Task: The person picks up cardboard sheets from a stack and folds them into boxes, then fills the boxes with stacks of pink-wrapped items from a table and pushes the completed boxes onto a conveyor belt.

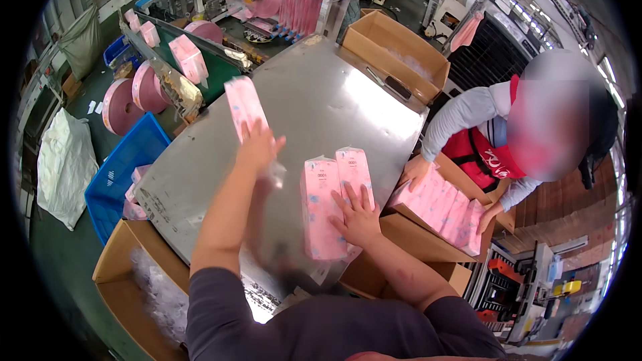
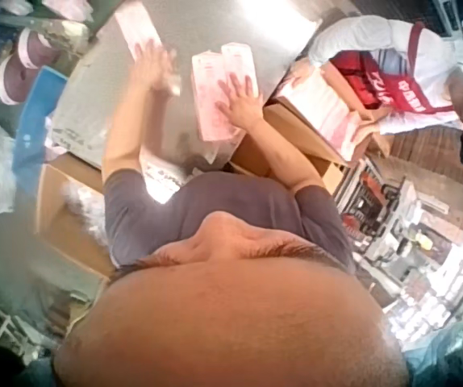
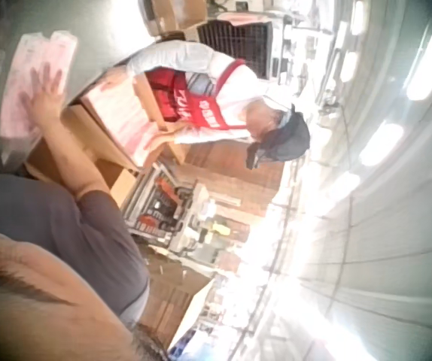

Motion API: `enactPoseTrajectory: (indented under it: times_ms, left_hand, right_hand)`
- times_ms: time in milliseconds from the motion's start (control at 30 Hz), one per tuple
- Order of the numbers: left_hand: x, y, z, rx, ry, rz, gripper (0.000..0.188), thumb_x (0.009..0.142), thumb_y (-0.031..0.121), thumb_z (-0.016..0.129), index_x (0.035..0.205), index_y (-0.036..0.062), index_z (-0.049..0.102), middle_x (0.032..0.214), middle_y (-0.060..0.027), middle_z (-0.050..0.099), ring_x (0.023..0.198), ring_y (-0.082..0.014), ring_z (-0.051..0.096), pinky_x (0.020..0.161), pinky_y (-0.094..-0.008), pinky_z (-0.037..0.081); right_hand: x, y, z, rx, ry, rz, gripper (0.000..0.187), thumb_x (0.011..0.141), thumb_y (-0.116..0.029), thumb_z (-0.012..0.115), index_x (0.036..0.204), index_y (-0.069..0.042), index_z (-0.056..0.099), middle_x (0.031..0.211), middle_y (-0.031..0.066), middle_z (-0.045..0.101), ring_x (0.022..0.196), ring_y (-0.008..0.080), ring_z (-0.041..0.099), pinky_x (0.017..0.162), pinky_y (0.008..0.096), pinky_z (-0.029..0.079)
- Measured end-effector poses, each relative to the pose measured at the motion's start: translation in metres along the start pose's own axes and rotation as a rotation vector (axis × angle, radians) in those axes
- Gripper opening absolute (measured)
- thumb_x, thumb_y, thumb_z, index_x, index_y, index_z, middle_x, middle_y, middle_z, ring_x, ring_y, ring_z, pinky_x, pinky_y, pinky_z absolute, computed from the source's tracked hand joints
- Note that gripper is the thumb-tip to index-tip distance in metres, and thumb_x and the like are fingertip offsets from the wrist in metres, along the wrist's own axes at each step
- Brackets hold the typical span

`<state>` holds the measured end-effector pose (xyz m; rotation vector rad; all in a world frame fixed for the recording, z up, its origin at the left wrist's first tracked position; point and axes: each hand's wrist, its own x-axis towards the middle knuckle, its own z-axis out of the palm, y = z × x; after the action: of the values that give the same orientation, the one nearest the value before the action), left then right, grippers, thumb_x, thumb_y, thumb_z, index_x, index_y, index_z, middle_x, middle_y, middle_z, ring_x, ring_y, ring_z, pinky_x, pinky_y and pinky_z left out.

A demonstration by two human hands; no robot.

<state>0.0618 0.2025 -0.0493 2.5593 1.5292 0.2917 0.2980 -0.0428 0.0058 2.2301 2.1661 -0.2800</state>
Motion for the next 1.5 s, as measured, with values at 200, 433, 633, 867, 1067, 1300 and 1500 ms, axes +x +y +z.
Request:
enactPoseTrajectory:
  times_ms: [200,433,633,867,1067,1300,1500]
  left_hand:
    - [-0.194,0.099,-0.036,-0.198,-0.345,0.229,0.077,0.087,0.06,0.057,0.149,0.0172,0.038,0.161,-0.0178,0.014,0.146,-0.0527,0.002,0.109,-0.0709,0.025]
    - [-0.06,0.06,-0.022,-0.146,0.141,-0.036,0.082,0.088,0.063,0.055,0.154,0.0215,0.031,0.161,-0.0141,0.017,0.15,-0.0402,0.007,0.107,-0.0764,0.013]
    - [0.085,-0.019,-0.035,-0.134,0.082,-0.391,0.063,0.093,0.06,0.051,0.142,0.0209,0.05,0.161,-0.014,0.019,0.148,-0.0438,0.008,0.116,-0.0621,0.015]
    - [-0.029,-0.054,0.002,-0.11,0.065,0.097,0.044,0.093,0.046,0.055,0.116,0.0086,0.062,0.151,-0.0213,0.036,0.143,-0.0537,0.016,0.118,-0.0584,0.02]
    - [-0.207,0.038,-0.038,-0.088,-0.157,0.248,0.048,0.092,0.048,0.058,0.122,0.0112,0.062,0.156,-0.0136,0.029,0.147,-0.0475,0.012,0.112,-0.0559,0.035]
    - [-0.225,0.068,-0.078,-0.306,-0.184,0.052,0.067,0.088,0.052,0.062,0.142,0.0147,0.046,0.155,-0.0163,0.027,0.147,-0.0452,0.013,0.108,-0.071,0.024]
    - [-0.072,0.011,-0.07,-0.161,0.125,-0.09,0.076,0.086,0.058,0.063,0.148,0.02,0.041,0.159,-0.0171,0.019,0.149,-0.0417,0.007,0.104,-0.079,0.016]
  right_hand:
    - [0.002,-0.002,0.0,-0.003,-0.014,0.007,0.067,0.091,-0.058,0.051,0.152,-0.036,0.033,0.163,0.0038,0.018,0.149,0.0377,0.014,0.105,0.0713,0.025]
    - [0.0,-0.001,0.001,-0.025,0.019,0.009,0.068,0.09,-0.059,0.052,0.152,-0.035,0.033,0.162,0.0048,0.02,0.148,0.0383,0.017,0.105,0.0693,0.027]
    - [0.004,0.002,0.002,-0.013,0.007,0.003,0.07,0.09,-0.059,0.053,0.152,-0.033,0.033,0.163,0.0043,0.019,0.148,0.0385,0.016,0.105,0.0696,0.027]
    - [0.002,0.005,-0.005,-0.005,-0.001,0.006,0.07,0.09,-0.059,0.051,0.152,-0.033,0.033,0.162,0.0056,0.021,0.148,0.0388,0.016,0.104,0.0673,0.029]
    - [-0.01,0.009,0.011,-0.002,0.017,-0.024,0.074,0.089,-0.062,0.051,0.153,-0.032,0.031,0.162,0.0079,0.02,0.148,0.0404,0.015,0.104,0.0686,0.027]
    - [-0.047,0.009,0.006,-0.003,-0.08,-0.042,0.074,0.088,-0.066,0.049,0.152,-0.031,0.035,0.163,0.0089,0.017,0.148,0.0423,0.012,0.105,0.072,0.022]
    - [-0.045,0.006,0.004,-0.031,-0.059,-0.033,0.07,0.089,-0.067,0.048,0.15,-0.034,0.039,0.163,0.0075,0.019,0.148,0.0418,0.014,0.105,0.0724,0.023]
